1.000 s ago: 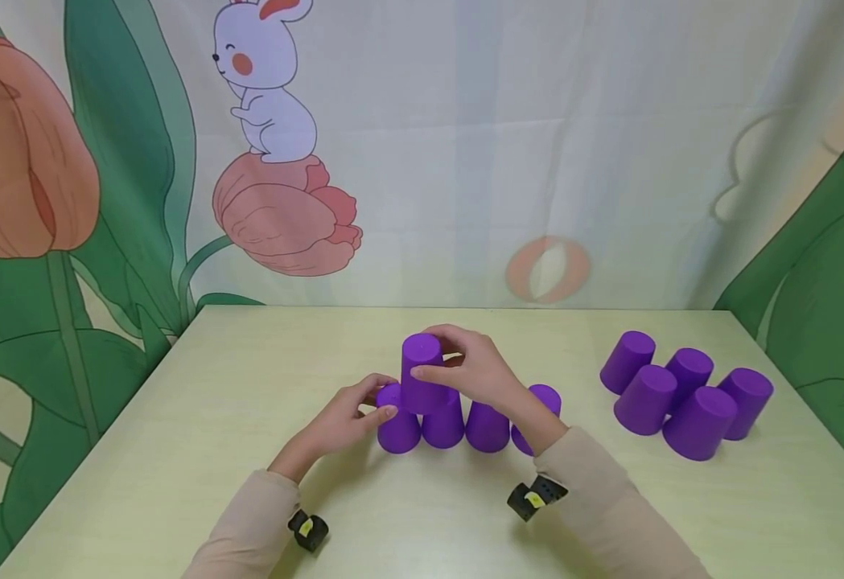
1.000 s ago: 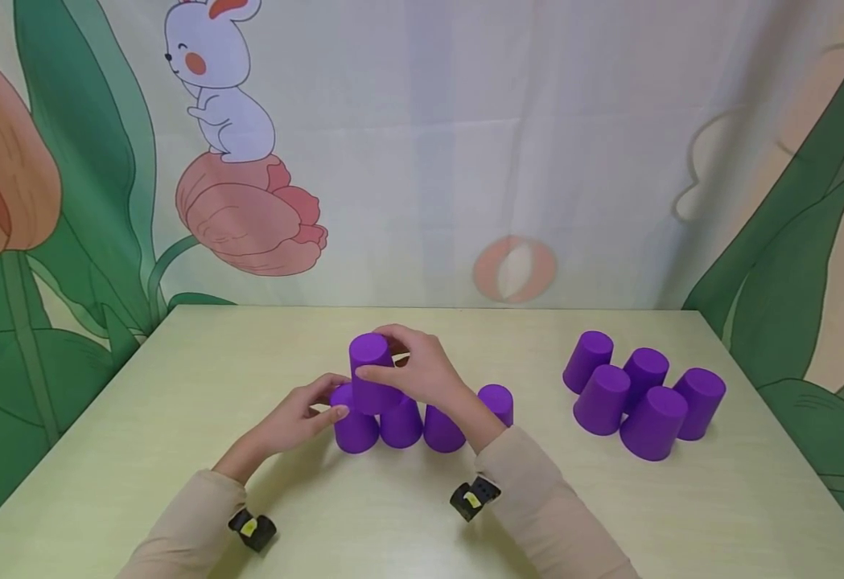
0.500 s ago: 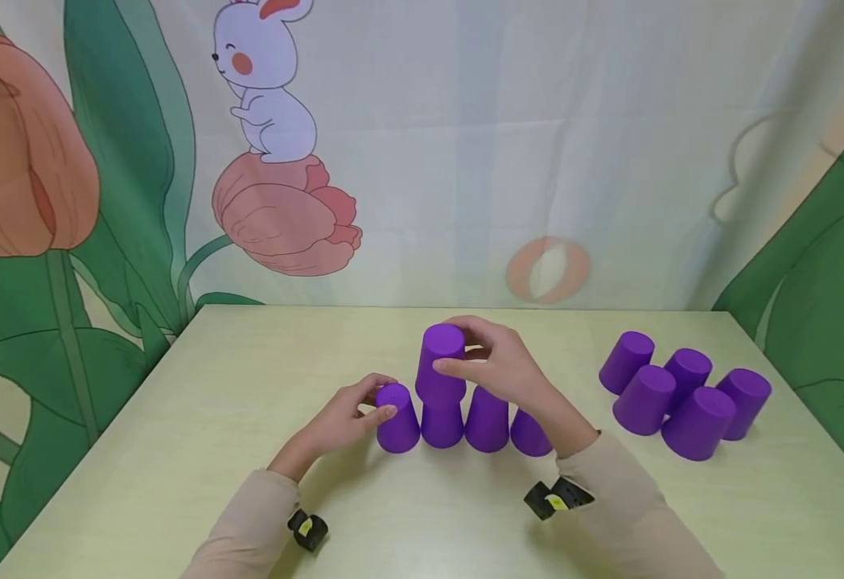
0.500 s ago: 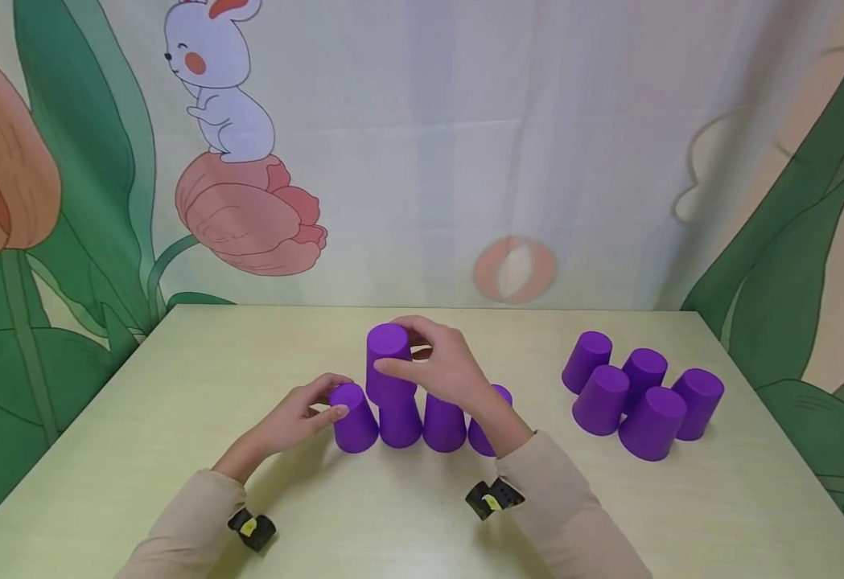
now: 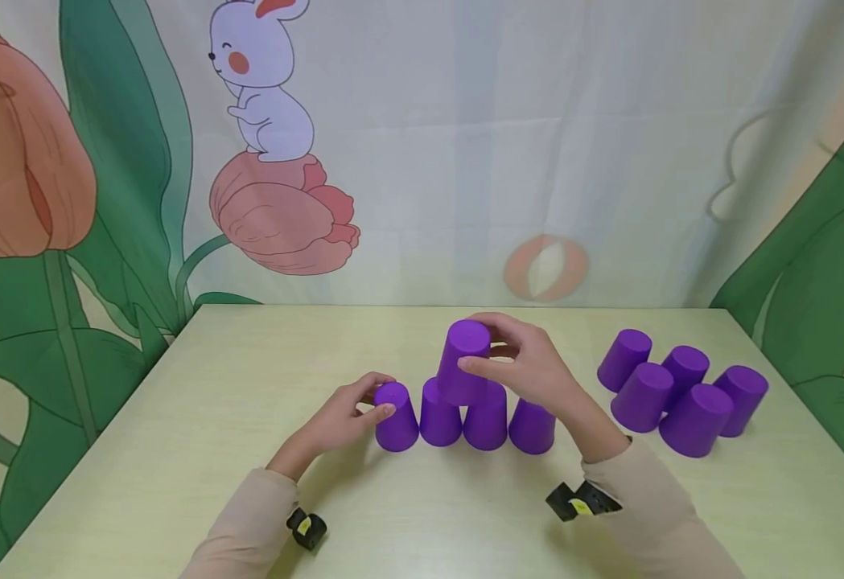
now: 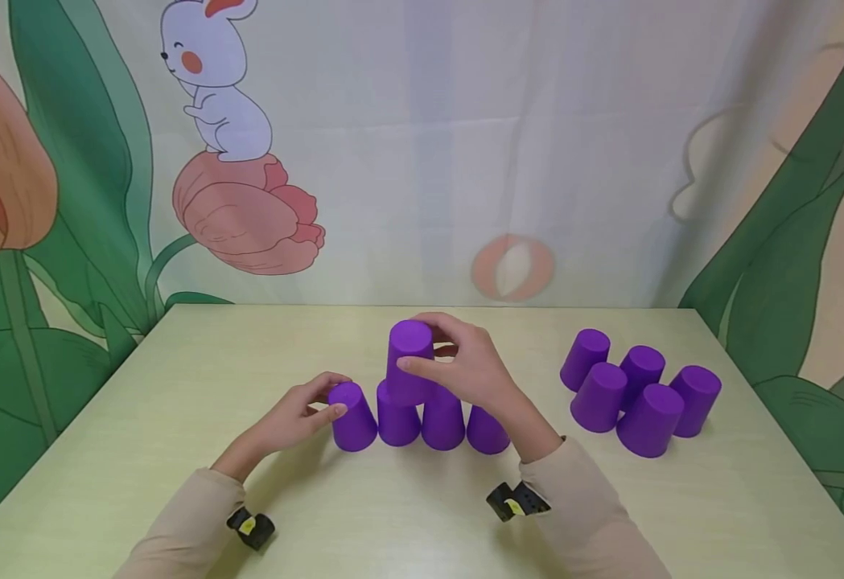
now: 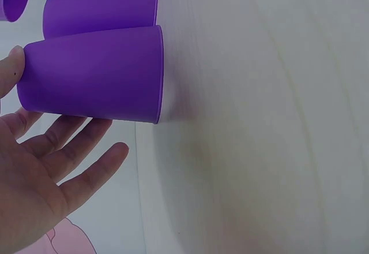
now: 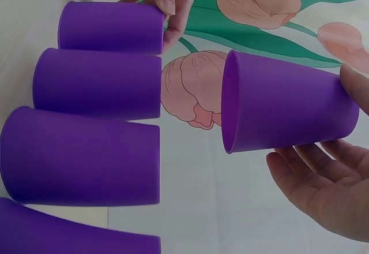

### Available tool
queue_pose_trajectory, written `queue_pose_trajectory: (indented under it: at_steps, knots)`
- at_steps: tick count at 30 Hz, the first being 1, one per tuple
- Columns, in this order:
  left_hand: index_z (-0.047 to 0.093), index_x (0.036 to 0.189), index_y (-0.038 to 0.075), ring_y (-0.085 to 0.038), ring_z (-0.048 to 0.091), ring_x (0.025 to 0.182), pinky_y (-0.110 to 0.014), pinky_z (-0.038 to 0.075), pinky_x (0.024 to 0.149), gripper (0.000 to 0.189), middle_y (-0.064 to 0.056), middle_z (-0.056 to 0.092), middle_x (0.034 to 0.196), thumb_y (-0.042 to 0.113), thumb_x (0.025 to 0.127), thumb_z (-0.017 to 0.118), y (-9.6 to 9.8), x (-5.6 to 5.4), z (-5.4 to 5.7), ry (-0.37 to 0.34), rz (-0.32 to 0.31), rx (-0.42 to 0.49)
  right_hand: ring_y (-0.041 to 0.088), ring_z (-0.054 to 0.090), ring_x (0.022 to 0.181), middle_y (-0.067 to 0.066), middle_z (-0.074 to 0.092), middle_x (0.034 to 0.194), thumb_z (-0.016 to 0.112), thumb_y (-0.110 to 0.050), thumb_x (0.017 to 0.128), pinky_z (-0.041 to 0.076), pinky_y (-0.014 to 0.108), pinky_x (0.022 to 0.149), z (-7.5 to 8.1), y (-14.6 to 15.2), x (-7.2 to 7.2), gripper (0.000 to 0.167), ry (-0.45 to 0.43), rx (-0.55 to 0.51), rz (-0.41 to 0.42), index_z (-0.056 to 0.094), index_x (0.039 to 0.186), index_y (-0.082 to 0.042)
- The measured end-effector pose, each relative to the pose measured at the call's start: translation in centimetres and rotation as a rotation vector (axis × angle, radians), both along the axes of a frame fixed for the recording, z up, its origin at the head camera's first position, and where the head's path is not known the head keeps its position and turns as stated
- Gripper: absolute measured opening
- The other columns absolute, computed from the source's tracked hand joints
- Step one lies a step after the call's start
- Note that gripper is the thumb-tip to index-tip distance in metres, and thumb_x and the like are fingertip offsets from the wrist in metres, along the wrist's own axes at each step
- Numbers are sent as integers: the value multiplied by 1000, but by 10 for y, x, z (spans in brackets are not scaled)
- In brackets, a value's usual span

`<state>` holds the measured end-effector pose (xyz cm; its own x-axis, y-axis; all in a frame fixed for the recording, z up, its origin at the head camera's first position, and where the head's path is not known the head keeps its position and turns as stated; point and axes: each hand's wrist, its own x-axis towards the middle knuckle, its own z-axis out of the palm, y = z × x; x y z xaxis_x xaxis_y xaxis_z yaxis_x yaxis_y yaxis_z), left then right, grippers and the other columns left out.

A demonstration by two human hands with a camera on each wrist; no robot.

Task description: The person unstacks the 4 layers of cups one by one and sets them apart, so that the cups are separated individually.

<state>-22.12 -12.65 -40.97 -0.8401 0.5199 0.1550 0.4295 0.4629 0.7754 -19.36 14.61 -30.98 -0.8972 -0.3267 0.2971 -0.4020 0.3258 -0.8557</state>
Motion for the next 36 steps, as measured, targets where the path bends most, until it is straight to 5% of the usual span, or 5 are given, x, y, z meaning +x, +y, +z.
queue_pose_trajectory:
  at_steps: [16, 36]
  knots:
    - [49, 120, 8, -24, 58, 95, -33, 47, 71, 33, -6, 62, 103, 22, 91, 56, -1, 0, 1, 3, 8, -2, 20, 56, 99, 5, 59, 113, 71, -21, 79, 45, 35, 87, -2, 31, 7, 49, 9, 35, -82, 53, 123, -9]
    - [49, 121, 9, -23, 58, 96, -33, 47, 72, 34, -5, 61, 105, 24, 92, 56, 0, 1, 1, -11, 16, -14, 29, 54, 105, 14, 56, 118, 67, -33, 82, 44, 42, 87, -7, 79, 13, 58, -39, 111, -300, 47, 130, -7]
